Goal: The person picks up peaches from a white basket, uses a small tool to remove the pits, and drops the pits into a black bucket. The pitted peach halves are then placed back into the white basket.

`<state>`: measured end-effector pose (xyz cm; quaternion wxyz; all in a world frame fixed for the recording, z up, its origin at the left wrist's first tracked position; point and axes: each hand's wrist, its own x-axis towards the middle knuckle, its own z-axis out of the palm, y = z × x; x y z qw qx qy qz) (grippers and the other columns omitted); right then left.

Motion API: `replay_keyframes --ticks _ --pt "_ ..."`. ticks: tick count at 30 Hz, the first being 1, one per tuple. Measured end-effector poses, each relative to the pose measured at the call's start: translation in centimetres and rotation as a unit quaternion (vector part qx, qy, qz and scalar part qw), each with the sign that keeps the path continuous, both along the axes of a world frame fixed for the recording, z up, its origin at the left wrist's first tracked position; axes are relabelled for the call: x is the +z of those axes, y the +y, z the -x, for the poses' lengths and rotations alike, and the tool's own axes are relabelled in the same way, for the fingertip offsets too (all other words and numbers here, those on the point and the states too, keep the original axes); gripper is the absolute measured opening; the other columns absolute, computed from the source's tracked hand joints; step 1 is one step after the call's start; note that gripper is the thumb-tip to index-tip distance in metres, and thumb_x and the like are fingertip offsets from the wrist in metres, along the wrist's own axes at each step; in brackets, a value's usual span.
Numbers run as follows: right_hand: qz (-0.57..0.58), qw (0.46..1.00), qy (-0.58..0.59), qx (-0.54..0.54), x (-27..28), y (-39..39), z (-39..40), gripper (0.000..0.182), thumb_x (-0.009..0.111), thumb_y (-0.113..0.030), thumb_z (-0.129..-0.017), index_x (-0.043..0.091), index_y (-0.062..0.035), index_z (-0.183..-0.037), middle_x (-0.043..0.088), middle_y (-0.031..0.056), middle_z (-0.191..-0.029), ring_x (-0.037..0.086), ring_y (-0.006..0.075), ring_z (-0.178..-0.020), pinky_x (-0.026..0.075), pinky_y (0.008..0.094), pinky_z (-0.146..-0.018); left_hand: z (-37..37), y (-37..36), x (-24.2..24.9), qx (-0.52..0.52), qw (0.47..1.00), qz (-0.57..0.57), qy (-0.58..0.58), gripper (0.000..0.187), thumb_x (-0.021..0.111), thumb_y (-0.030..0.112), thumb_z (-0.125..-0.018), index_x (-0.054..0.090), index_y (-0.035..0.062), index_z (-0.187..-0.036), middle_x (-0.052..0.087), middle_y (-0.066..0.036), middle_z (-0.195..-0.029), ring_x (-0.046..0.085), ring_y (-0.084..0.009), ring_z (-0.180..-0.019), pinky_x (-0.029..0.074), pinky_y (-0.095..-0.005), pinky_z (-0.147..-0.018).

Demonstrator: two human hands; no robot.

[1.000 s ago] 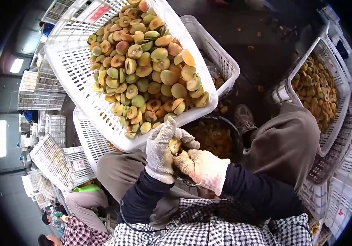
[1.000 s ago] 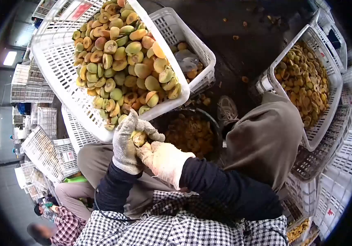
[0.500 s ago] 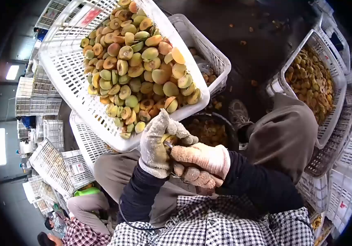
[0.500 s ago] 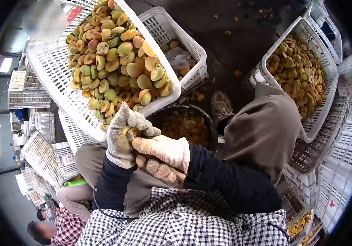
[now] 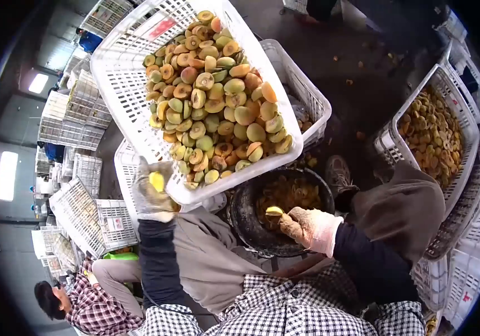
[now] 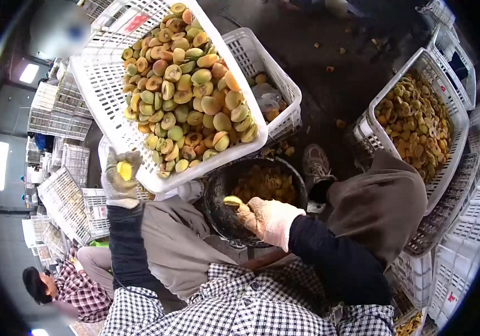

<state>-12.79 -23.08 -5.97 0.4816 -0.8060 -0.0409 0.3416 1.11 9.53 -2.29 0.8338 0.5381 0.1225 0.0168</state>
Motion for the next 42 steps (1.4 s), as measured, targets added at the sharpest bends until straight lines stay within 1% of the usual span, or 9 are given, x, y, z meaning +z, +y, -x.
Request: replay_keyframes --ticks 6,10,15,18,21,25,30,34,42 --pt "0.421 0.873 -0.057 0.238 -5.1 -0.8 -0.5 0.029 0.046 -0.030 -0.092 0.059 -0.0067 -0.104 0.065 0.0120 -0.076 0.066 0.0288 -0.076 0.051 0.0410 -0.070 -3.2 -1.8 4.2 0.149 0.931 -0.327 -0.066 0.017 0.058 0.011 -0.090 0.053 0.0025 -0.103 0.060 -0.009 -0.093 0.060 -0.0171 -0.080 0.053 -0.0295 -0.072" --pt "0.237 0.970 -0.025 0.054 -2.6 -1.2 -1.0 0.028 0.046 -0.028 -0.092 0.059 -0.0055 -0.102 0.067 0.0155 -0.089 0.066 0.0308 -0.083 0.050 0.0415 -0.074 -4.9 -11.1 0.7 -0.082 0.913 -0.390 -0.084 0.015 0.062 0.014 -0.087 0.060 0.0043 -0.099 0.061 -0.005 -0.096 0.058 -0.0166 -0.087 0.049 -0.0299 -0.077" --pt "0.213 0.976 0.007 0.054 -2.4 -1.0 -1.8 0.024 0.051 -0.022 -0.088 0.062 -0.0050 -0.100 0.068 0.0151 -0.089 0.066 0.0309 -0.084 0.051 0.0419 -0.073 -8.3 -18.8 -5.6 -0.124 0.610 -0.782 0.006 0.052 0.059 0.040 -0.085 0.044 0.0038 -0.120 0.052 -0.022 -0.118 0.054 -0.0396 -0.106 0.044 -0.0443 -0.089" --pt "0.164 0.986 -0.034 0.015 -1.4 -1.4 -1.7 0.024 0.051 -0.023 -0.088 0.062 -0.0042 -0.098 0.067 0.0157 -0.088 0.066 0.0310 -0.083 0.051 0.0418 -0.073 -7.6 -19.1 -6.5 -0.099 0.654 -0.750 -0.026 0.042 0.063 0.024 -0.084 0.047 0.0026 -0.116 0.054 -0.021 -0.115 0.056 -0.0355 -0.104 0.045 -0.0418 -0.088" --pt "0.139 0.989 -0.046 -0.034 -0.4 -1.2 -1.9 0.029 0.050 -0.034 -0.090 0.058 -0.0072 -0.098 0.066 0.0160 -0.084 0.065 0.0330 -0.076 0.051 0.0420 -0.068 -8.0 -14.8 -7.4 -0.114 0.953 -0.281 -0.013 0.033 0.056 -0.012 -0.077 0.051 0.0002 -0.108 0.057 -0.006 -0.091 0.059 -0.0164 -0.082 0.051 -0.0268 -0.078" --pt "0.049 0.989 -0.066 -0.120 2.8 0.0 -2.6 0.029 0.049 -0.034 -0.091 0.055 -0.0072 -0.100 0.065 0.0174 -0.085 0.063 0.0350 -0.080 0.049 0.0439 -0.071 -6.7 -13.3 -5.7 -0.110 0.971 -0.213 0.009 0.026 0.061 -0.004 -0.081 0.054 -0.0003 -0.107 0.059 -0.005 -0.093 0.058 -0.0129 -0.083 0.048 -0.0236 -0.079" --pt "-0.013 0.981 -0.083 -0.177 3.9 1.4 -3.3 0.033 0.048 -0.036 -0.090 0.053 -0.0067 -0.105 0.064 0.0186 -0.092 0.061 0.0371 -0.084 0.048 0.0438 -0.075 -7.2 -17.9 -8.2 -0.238 0.696 -0.676 -0.038 0.036 0.064 0.025 -0.084 0.057 -0.0010 -0.108 0.059 -0.018 -0.108 0.057 -0.0301 -0.099 0.043 -0.0358 -0.090" --pt "-0.092 0.949 -0.040 -0.299 -0.2 1.5 -3.5 0.035 0.049 -0.037 -0.089 0.054 -0.0051 -0.104 0.064 0.0192 -0.092 0.060 0.0391 -0.086 0.047 0.0446 -0.076 -4.1 -18.4 -8.9 -0.052 0.587 -0.746 -0.310 0.028 0.062 0.023 -0.081 0.061 0.0031 -0.101 0.059 -0.017 -0.097 0.055 -0.0345 -0.094 0.043 -0.0427 -0.084" --pt "-0.203 0.906 0.075 -0.364 -0.4 0.2 -4.0 0.030 0.053 -0.030 -0.089 0.053 -0.0013 -0.096 0.060 0.0094 -0.070 0.058 0.0181 -0.058 0.046 0.0322 -0.056 -1.0 -16.7 -7.3 -0.266 0.501 -0.694 -0.443 0.033 0.068 0.021 -0.075 0.060 0.0073 -0.104 0.059 -0.011 -0.093 0.058 -0.0280 -0.084 0.047 -0.0388 -0.074"
